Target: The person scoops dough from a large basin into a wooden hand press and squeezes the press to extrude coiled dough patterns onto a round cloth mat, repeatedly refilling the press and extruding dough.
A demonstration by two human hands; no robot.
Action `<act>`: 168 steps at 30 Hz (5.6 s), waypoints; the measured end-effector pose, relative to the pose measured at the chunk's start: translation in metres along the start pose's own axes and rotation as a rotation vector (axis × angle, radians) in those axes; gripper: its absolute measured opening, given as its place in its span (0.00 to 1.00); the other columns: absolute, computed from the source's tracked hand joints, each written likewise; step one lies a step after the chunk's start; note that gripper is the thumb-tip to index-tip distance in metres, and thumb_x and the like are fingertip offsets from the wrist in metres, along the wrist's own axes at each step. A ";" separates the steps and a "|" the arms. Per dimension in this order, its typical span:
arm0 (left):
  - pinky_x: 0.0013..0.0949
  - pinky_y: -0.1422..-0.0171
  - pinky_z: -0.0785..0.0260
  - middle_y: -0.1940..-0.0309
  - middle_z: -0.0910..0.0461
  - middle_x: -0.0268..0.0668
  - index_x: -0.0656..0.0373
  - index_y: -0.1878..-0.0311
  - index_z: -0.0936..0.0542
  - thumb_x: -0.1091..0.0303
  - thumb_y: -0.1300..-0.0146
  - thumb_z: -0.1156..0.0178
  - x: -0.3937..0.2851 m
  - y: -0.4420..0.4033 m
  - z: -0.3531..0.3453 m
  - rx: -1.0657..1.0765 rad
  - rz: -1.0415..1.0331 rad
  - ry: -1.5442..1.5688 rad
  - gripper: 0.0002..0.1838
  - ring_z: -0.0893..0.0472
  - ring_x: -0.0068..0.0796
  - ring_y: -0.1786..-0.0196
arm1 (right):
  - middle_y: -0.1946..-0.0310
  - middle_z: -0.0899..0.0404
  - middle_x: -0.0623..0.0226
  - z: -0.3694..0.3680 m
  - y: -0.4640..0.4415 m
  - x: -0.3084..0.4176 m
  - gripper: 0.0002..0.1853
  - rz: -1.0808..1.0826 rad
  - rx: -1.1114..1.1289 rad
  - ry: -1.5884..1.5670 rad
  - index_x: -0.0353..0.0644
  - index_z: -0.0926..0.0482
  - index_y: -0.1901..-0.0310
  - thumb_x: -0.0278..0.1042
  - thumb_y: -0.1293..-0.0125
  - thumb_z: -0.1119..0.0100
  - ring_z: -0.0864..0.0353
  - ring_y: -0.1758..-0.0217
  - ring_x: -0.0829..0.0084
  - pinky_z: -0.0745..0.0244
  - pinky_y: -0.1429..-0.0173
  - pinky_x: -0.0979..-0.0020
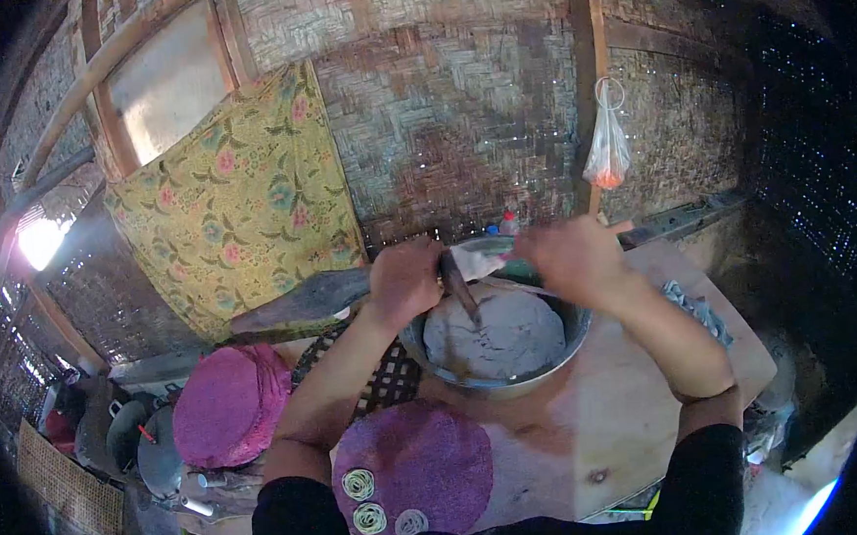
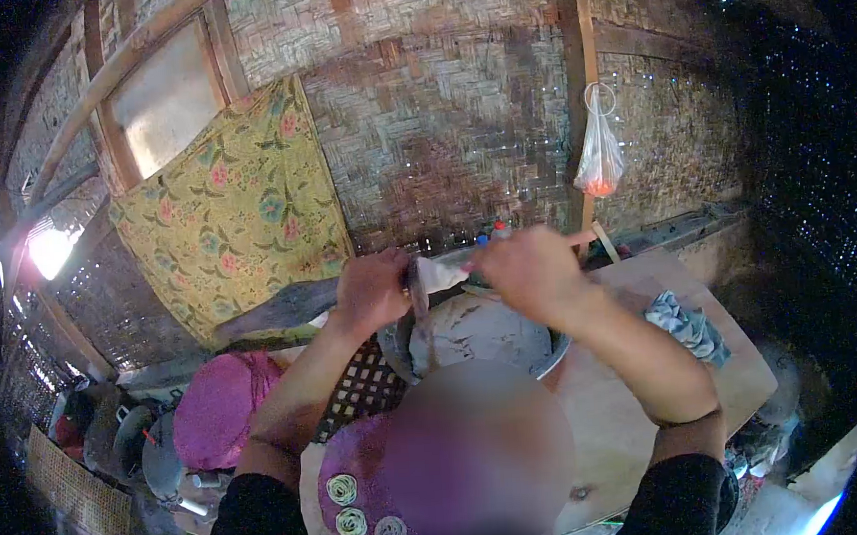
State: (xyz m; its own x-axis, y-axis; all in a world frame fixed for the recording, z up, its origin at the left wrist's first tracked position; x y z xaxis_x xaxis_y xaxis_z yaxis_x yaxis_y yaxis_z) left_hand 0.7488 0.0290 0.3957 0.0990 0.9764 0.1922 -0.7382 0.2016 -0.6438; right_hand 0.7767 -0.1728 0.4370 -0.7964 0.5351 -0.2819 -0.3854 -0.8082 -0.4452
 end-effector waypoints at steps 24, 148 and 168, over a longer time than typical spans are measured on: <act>0.36 0.42 0.32 0.49 0.26 0.46 0.64 0.45 0.29 0.48 0.48 0.39 0.011 0.011 -0.035 0.364 0.110 0.467 0.33 0.25 0.42 0.46 | 0.74 0.23 0.65 -0.015 0.008 0.026 0.12 0.223 -0.253 0.087 0.48 0.24 0.56 0.33 0.42 0.50 0.18 0.69 0.67 0.25 0.69 0.64; 0.35 0.58 0.30 0.59 0.21 0.41 0.66 0.53 0.22 0.58 0.44 0.35 0.108 0.456 0.222 -0.954 1.364 0.418 0.22 0.23 0.32 0.58 | 0.36 0.49 0.41 0.027 0.148 0.227 0.16 0.671 -0.602 -2.589 0.39 0.30 0.45 0.35 0.32 0.52 0.55 0.28 0.42 0.61 0.30 0.37; 0.33 0.65 0.34 0.73 0.28 0.32 0.55 0.69 0.29 0.57 0.39 0.46 0.058 0.322 0.116 -1.116 1.077 1.524 0.12 0.29 0.27 0.70 | 0.51 0.24 0.60 -0.145 0.119 0.289 0.34 -0.278 0.729 -2.306 0.39 0.31 0.43 0.65 0.33 0.62 0.30 0.41 0.65 0.43 0.33 0.64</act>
State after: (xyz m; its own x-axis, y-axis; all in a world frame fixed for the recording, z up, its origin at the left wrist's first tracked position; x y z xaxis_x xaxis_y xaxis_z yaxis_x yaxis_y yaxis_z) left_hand 0.4391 0.1418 0.2855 0.7508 -0.1063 -0.6520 -0.3271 -0.9173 -0.2270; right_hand 0.5680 -0.0786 0.1789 0.4422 0.0044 0.8969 -0.1570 -0.9842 0.0822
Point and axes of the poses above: each hand's wrist, its own y-axis away from the middle knuckle, its own z-axis out of the back of the hand, x = y × z, the point moved 5 cm from there along -y, towards the middle knuckle
